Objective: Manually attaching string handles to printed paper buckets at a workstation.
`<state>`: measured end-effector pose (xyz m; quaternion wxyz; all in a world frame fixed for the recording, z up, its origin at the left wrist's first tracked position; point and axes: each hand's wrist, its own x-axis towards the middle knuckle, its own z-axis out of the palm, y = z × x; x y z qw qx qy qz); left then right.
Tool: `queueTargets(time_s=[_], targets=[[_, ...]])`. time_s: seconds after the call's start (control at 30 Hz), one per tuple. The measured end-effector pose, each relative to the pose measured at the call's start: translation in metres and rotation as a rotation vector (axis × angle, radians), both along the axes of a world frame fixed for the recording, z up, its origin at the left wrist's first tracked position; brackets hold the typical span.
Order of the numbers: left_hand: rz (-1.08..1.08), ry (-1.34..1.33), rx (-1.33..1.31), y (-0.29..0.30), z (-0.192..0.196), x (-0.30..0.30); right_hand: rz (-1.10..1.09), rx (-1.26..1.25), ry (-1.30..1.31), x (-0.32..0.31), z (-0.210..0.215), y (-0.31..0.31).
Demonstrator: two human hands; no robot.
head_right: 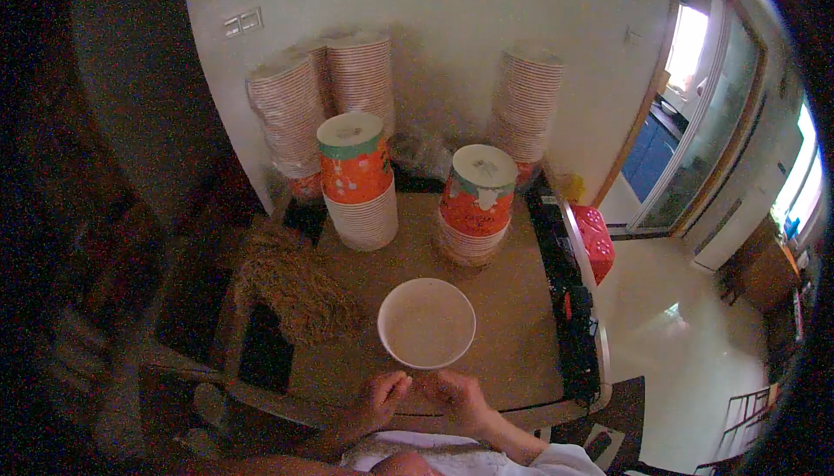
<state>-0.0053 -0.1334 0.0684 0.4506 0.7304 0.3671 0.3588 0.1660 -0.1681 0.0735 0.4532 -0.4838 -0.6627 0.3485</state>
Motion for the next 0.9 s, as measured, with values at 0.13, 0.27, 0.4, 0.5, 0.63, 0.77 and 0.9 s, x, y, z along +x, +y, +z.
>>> queueTargets(time_s=[0.13, 0.27, 0.4, 0.5, 0.63, 0.77, 0.9], targets=[[-0.009, -0.027, -0.025, 0.000, 0.003, 0.000, 0.042, -0.013, -0.048, 0.000, 0.013, -0.004], [0.009, -0.106, -0.095, -0.001, -0.003, 0.003, 0.069, -0.067, -0.083, 0.001, 0.021, -0.003], [-0.075, -0.115, -0.185, 0.004, -0.001, -0.001, 0.059, -0.087, -0.042, 0.004, 0.014, -0.001], [-0.104, -0.109, -0.225, 0.003, 0.011, -0.003, 0.075, -0.137, 0.026, 0.002, 0.026, -0.003], [-0.070, -0.057, -0.091, 0.000, 0.009, -0.004, 0.089, -0.083, 0.024, 0.002, 0.014, -0.003], [-0.052, -0.052, -0.021, -0.002, -0.003, -0.001, 0.100, -0.097, -0.127, 0.004, 0.012, -0.005], [0.017, -0.087, -0.058, 0.010, -0.014, 0.005, 0.052, -0.180, 0.100, -0.004, 0.022, 0.005]])
